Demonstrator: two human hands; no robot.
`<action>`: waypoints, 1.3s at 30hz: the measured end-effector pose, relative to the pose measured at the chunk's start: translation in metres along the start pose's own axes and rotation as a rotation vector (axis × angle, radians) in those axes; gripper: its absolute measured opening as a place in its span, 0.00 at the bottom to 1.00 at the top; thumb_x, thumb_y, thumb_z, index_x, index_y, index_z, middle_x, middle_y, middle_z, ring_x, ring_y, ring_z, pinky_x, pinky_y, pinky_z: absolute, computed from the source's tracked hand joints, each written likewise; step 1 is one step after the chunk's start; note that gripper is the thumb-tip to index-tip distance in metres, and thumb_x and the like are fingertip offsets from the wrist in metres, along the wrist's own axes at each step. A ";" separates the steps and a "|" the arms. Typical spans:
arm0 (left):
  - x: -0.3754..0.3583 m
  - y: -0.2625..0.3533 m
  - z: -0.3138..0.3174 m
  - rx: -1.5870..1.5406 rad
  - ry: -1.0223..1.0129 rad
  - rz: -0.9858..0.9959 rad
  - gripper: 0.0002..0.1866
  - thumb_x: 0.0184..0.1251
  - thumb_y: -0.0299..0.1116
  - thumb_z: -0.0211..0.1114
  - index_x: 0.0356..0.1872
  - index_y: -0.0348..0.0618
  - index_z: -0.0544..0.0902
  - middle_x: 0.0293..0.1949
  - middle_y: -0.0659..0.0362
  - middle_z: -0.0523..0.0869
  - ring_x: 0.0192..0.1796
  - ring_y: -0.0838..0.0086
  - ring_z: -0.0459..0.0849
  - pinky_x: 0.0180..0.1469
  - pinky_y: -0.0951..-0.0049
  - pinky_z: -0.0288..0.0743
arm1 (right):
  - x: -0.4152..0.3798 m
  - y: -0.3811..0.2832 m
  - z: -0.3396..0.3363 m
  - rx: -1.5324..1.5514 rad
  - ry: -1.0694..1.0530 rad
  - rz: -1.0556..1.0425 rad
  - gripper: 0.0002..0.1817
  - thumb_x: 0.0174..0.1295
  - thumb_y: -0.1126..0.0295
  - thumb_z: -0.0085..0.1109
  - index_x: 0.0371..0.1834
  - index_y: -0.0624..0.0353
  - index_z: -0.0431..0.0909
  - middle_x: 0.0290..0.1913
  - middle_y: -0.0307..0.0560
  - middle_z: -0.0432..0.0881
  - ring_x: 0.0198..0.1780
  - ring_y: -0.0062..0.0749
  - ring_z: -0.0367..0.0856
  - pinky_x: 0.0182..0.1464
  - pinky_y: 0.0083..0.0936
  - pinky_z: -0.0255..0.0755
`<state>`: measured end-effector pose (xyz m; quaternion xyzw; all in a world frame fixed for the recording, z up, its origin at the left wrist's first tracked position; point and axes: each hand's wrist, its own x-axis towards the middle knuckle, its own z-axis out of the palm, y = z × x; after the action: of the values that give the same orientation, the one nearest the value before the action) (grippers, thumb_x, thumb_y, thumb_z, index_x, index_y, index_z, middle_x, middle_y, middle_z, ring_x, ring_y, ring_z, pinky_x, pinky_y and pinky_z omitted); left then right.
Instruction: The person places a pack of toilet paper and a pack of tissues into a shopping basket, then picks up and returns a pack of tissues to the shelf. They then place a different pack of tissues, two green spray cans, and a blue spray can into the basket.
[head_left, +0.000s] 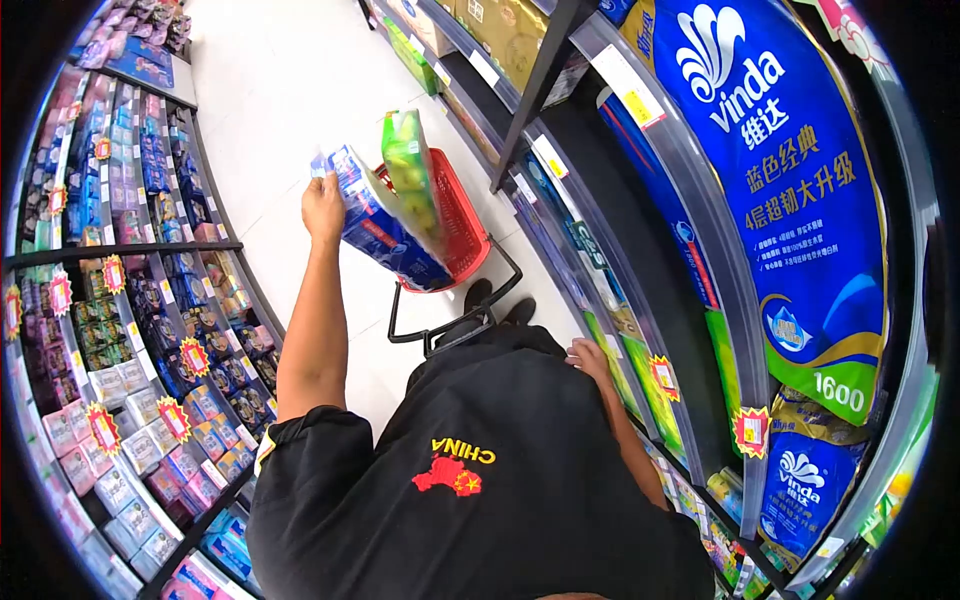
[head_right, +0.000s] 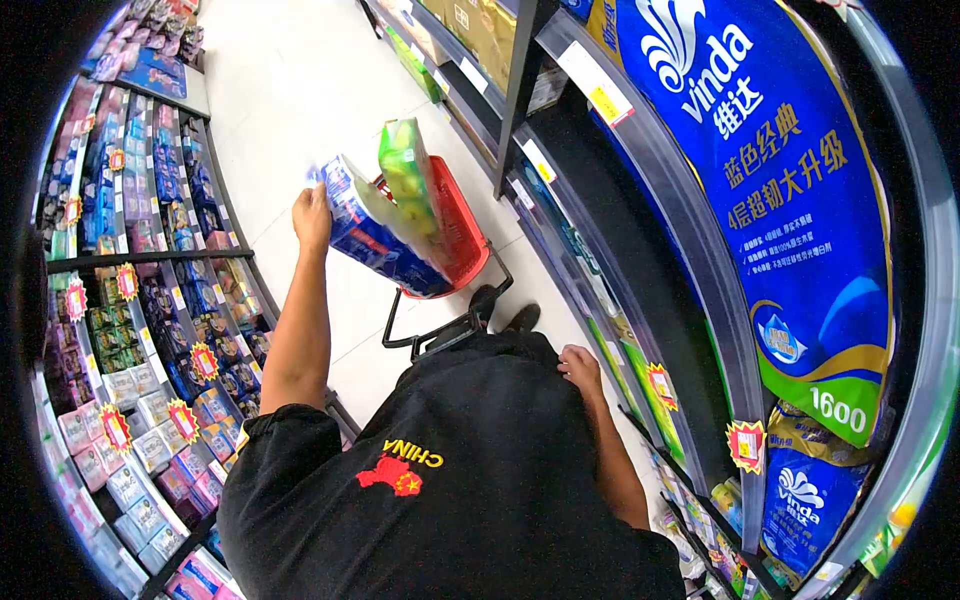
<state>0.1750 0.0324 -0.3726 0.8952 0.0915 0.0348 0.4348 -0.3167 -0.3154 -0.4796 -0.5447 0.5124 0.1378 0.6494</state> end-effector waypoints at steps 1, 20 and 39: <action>0.009 -0.017 0.001 -0.032 -0.022 -0.038 0.22 0.70 0.49 0.60 0.28 0.36 0.80 0.24 0.51 0.82 0.29 0.63 0.80 0.38 0.61 0.73 | 0.008 0.006 0.001 0.012 -0.019 -0.028 0.20 0.67 0.56 0.58 0.56 0.57 0.78 0.44 0.43 0.85 0.43 0.31 0.85 0.43 0.30 0.75; -0.045 -0.023 0.011 0.205 0.048 -0.095 0.22 0.63 0.51 0.66 0.33 0.39 0.80 0.30 0.51 0.84 0.38 0.59 0.84 0.45 0.60 0.75 | 0.052 -0.099 -0.003 -0.097 -0.075 -0.021 0.19 0.67 0.59 0.57 0.55 0.59 0.77 0.43 0.44 0.84 0.39 0.29 0.84 0.41 0.28 0.76; 0.061 -0.022 0.035 0.375 -0.220 -0.223 0.31 0.62 0.56 0.62 0.59 0.45 0.77 0.53 0.43 0.85 0.54 0.50 0.85 0.59 0.57 0.75 | 0.012 -0.273 0.199 -0.849 -0.366 -0.807 0.17 0.63 0.58 0.60 0.45 0.60 0.83 0.44 0.55 0.85 0.49 0.51 0.83 0.53 0.40 0.75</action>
<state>0.2368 0.0302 -0.4127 0.9429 0.1468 -0.1288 0.2697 -0.0076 -0.2521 -0.3581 -0.8744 0.0463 0.1645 0.4542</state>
